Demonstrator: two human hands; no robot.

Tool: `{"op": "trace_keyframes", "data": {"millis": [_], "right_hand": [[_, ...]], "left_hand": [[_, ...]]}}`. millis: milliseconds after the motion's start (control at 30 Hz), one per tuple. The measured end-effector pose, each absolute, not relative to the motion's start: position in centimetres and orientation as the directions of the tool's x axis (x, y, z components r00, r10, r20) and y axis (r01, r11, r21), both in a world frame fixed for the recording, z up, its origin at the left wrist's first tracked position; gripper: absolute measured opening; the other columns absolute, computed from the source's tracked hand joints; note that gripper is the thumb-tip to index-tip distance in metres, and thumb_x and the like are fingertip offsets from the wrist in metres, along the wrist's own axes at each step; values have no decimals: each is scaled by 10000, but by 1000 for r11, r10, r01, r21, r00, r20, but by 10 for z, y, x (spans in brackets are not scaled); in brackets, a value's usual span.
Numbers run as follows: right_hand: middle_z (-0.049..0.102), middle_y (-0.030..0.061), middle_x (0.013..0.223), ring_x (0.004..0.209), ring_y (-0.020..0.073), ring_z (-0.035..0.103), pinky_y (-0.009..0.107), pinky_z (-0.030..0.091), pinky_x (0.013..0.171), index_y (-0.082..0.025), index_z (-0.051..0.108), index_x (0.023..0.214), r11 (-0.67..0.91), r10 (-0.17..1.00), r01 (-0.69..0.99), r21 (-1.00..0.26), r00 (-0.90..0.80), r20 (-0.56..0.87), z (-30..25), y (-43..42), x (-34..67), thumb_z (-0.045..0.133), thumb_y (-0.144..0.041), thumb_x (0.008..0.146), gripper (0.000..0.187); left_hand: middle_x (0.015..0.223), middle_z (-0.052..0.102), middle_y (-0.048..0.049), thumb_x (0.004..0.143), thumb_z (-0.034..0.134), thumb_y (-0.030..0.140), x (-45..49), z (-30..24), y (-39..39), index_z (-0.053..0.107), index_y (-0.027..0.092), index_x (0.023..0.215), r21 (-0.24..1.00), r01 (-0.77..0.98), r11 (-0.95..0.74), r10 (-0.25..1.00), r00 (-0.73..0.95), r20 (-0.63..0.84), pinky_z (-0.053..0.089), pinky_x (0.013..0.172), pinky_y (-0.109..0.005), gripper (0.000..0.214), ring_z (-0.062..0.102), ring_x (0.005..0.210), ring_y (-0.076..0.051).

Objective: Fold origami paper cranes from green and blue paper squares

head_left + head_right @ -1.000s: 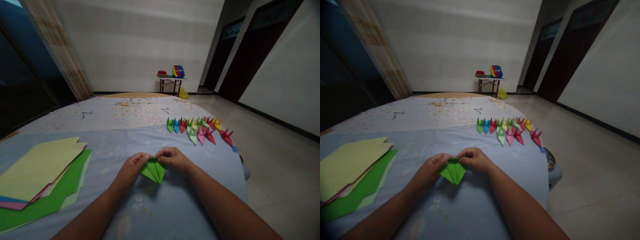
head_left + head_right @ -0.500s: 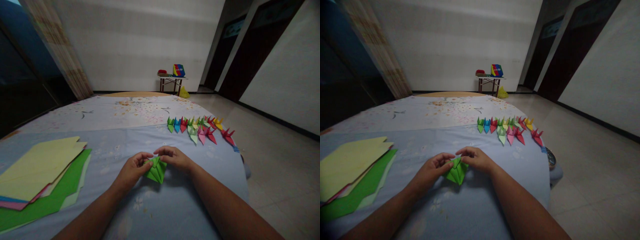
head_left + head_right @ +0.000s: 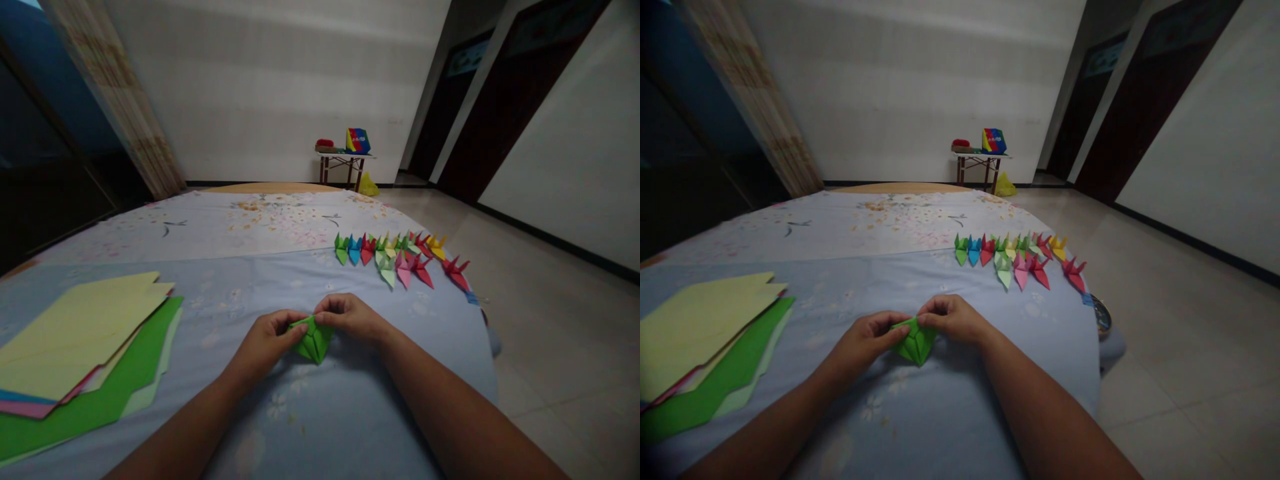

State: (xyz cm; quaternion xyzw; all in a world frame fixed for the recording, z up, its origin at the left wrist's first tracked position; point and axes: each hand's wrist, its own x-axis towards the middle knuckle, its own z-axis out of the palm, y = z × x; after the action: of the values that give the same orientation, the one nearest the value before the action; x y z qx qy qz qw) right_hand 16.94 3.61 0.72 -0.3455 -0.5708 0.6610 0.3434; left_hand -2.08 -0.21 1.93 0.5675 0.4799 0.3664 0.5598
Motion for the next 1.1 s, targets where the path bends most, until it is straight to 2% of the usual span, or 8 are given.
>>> {"op": "trace_keyframes", "data": {"millis": [233,367,700,900,1100], "right_hand": [[594,-21,609,534,67,493,212,360,556,-125,618,717,-73,877,-103,-992,-480,-15,10,35,167,758,-404,612,330],[584,-23,601,530,68,488,217,361,559,-124,610,711,-69,887,-93,-993,-461,-19,10,36,165,755,-424,604,350],[574,-11,641,565,81,469,217,359,565,-136,634,793,46,893,72,-996,-450,9,3,36,163,667,-467,695,346],[536,-23,590,540,76,429,203,329,527,-132,610,716,127,896,154,-980,-441,48,7,32,162,647,-457,710,327],[577,-3,629,577,96,472,220,359,561,-132,628,726,200,905,202,-959,-414,102,11,29,157,618,-412,743,280]], "left_hand": [[758,721,-73,631,728,371,-20,30,-2,713,125,862,984,16,178,956,235,-177,486,679,-305,337,633,665,-184],[791,725,-73,654,706,389,-21,29,-1,720,135,850,985,45,165,963,211,-171,477,712,-301,321,637,708,-188],[739,718,-64,654,688,417,-21,25,-1,727,145,792,990,119,82,980,168,-101,475,667,-292,307,621,673,-189],[714,710,-55,649,682,427,-18,28,-3,725,146,756,988,132,75,977,188,-99,472,641,-273,304,613,644,-174],[633,668,-29,658,672,432,-16,29,-4,690,141,701,986,150,69,984,151,-92,460,585,-254,294,588,584,-154]]}}
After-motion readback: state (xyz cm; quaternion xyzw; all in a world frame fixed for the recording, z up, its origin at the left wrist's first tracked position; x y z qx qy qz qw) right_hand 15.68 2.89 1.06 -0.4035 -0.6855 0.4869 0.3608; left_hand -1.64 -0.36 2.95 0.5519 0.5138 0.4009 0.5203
